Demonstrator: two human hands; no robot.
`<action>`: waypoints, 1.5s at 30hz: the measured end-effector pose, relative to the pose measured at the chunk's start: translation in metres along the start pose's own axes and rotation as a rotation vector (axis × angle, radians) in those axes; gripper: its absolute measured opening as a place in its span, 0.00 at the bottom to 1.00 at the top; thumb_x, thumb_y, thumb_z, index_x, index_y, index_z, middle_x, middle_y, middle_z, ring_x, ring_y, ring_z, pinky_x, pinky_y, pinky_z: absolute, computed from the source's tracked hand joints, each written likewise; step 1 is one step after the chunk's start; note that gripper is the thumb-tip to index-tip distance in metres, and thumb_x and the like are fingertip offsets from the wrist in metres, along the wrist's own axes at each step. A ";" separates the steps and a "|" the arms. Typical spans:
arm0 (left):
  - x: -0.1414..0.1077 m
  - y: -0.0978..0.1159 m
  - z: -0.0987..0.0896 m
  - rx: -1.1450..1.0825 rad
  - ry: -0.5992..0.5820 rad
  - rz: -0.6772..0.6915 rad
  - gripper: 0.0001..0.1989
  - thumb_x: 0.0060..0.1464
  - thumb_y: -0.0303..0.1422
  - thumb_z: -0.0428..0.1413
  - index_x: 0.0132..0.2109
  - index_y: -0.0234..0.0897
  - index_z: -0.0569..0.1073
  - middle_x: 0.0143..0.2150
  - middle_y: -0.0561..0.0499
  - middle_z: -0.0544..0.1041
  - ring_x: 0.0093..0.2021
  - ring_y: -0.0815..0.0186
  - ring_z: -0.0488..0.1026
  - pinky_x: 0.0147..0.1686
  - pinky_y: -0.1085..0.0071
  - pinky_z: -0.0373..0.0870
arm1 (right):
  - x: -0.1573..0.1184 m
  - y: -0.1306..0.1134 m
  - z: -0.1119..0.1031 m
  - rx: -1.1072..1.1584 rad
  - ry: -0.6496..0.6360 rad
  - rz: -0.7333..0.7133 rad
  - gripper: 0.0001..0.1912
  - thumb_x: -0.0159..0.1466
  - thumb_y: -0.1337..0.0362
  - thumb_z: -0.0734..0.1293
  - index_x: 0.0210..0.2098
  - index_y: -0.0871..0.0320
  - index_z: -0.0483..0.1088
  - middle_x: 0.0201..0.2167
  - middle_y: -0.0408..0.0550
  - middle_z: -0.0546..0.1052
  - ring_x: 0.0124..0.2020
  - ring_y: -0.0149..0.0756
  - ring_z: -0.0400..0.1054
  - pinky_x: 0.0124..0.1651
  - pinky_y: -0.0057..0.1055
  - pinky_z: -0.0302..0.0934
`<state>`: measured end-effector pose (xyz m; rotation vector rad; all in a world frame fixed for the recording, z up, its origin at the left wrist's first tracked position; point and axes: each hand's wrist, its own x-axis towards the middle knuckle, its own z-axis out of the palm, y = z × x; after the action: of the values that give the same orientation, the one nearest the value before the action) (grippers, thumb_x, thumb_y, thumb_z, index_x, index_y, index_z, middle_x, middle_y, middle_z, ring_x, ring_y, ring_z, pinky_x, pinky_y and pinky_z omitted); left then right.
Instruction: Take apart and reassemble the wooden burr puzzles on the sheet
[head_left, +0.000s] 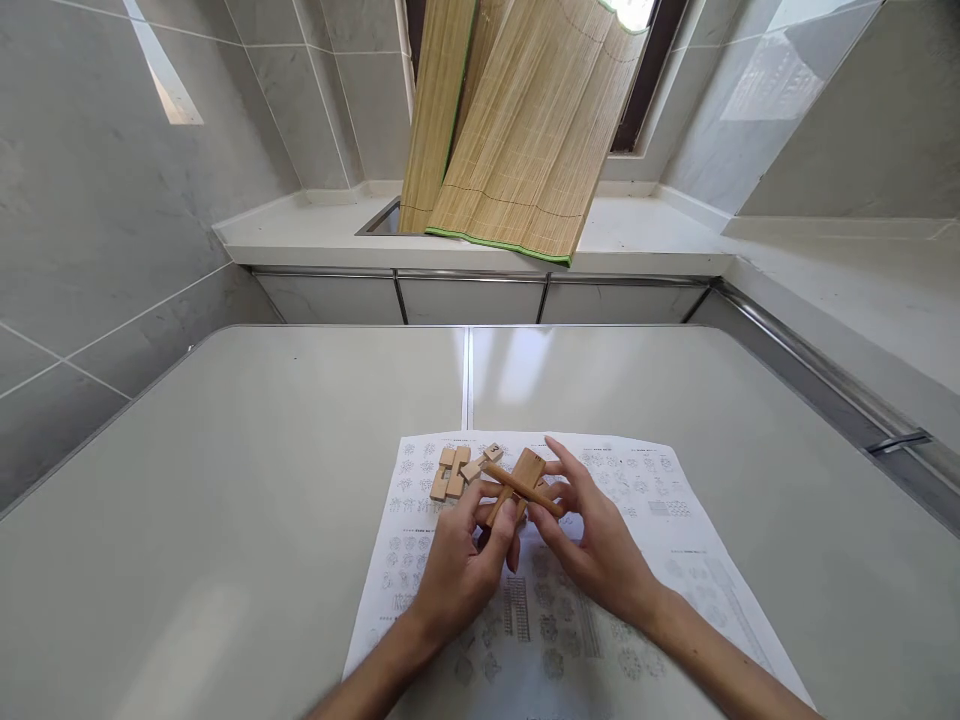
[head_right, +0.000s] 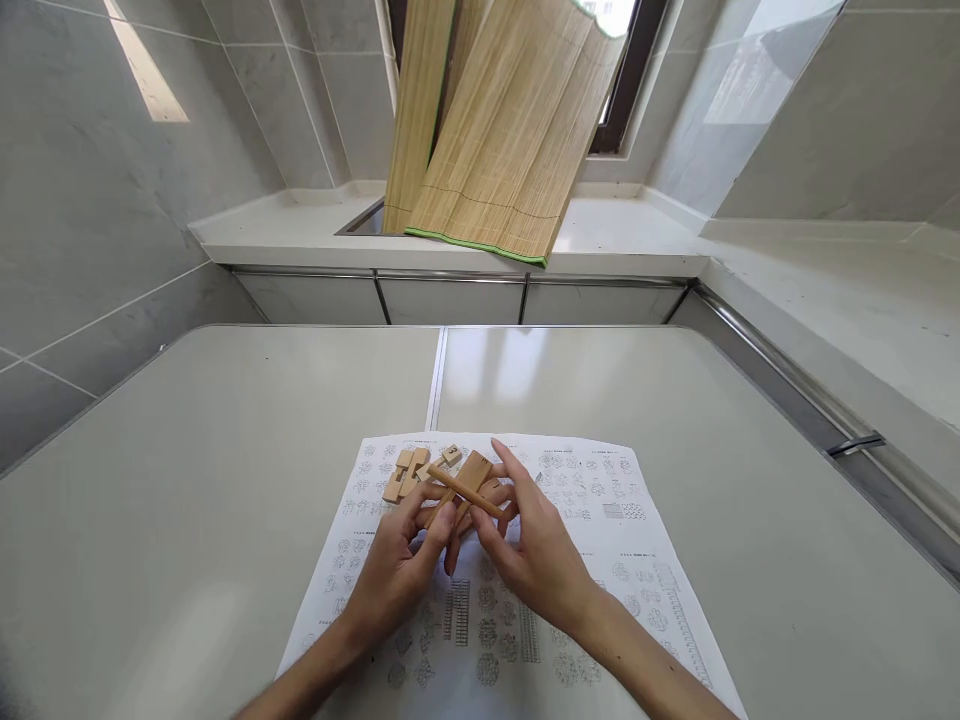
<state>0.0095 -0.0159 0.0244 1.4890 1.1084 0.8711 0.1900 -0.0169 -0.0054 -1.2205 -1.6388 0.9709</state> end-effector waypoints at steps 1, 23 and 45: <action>0.000 0.001 0.000 0.001 -0.005 -0.007 0.13 0.69 0.43 0.49 0.43 0.38 0.69 0.21 0.57 0.71 0.24 0.68 0.69 0.30 0.72 0.63 | -0.001 0.003 0.001 -0.059 0.021 -0.036 0.33 0.72 0.58 0.64 0.72 0.50 0.49 0.51 0.53 0.75 0.43 0.41 0.75 0.50 0.42 0.71; -0.003 0.001 0.010 -0.110 -0.012 -0.097 0.15 0.67 0.46 0.51 0.42 0.39 0.68 0.19 0.57 0.72 0.20 0.67 0.68 0.25 0.72 0.62 | -0.002 0.006 0.007 -0.305 0.083 -0.305 0.28 0.75 0.68 0.57 0.71 0.44 0.55 0.49 0.52 0.78 0.46 0.42 0.77 0.46 0.39 0.75; -0.006 -0.004 0.008 -0.098 -0.155 -0.043 0.14 0.69 0.45 0.48 0.45 0.39 0.67 0.23 0.55 0.72 0.24 0.67 0.69 0.29 0.72 0.64 | -0.001 -0.003 0.000 -0.017 -0.030 0.046 0.16 0.73 0.59 0.60 0.59 0.50 0.60 0.39 0.46 0.80 0.34 0.41 0.75 0.41 0.37 0.71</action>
<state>0.0148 -0.0242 0.0194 1.4216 0.9673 0.7561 0.1893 -0.0184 -0.0025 -1.2655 -1.6519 1.0099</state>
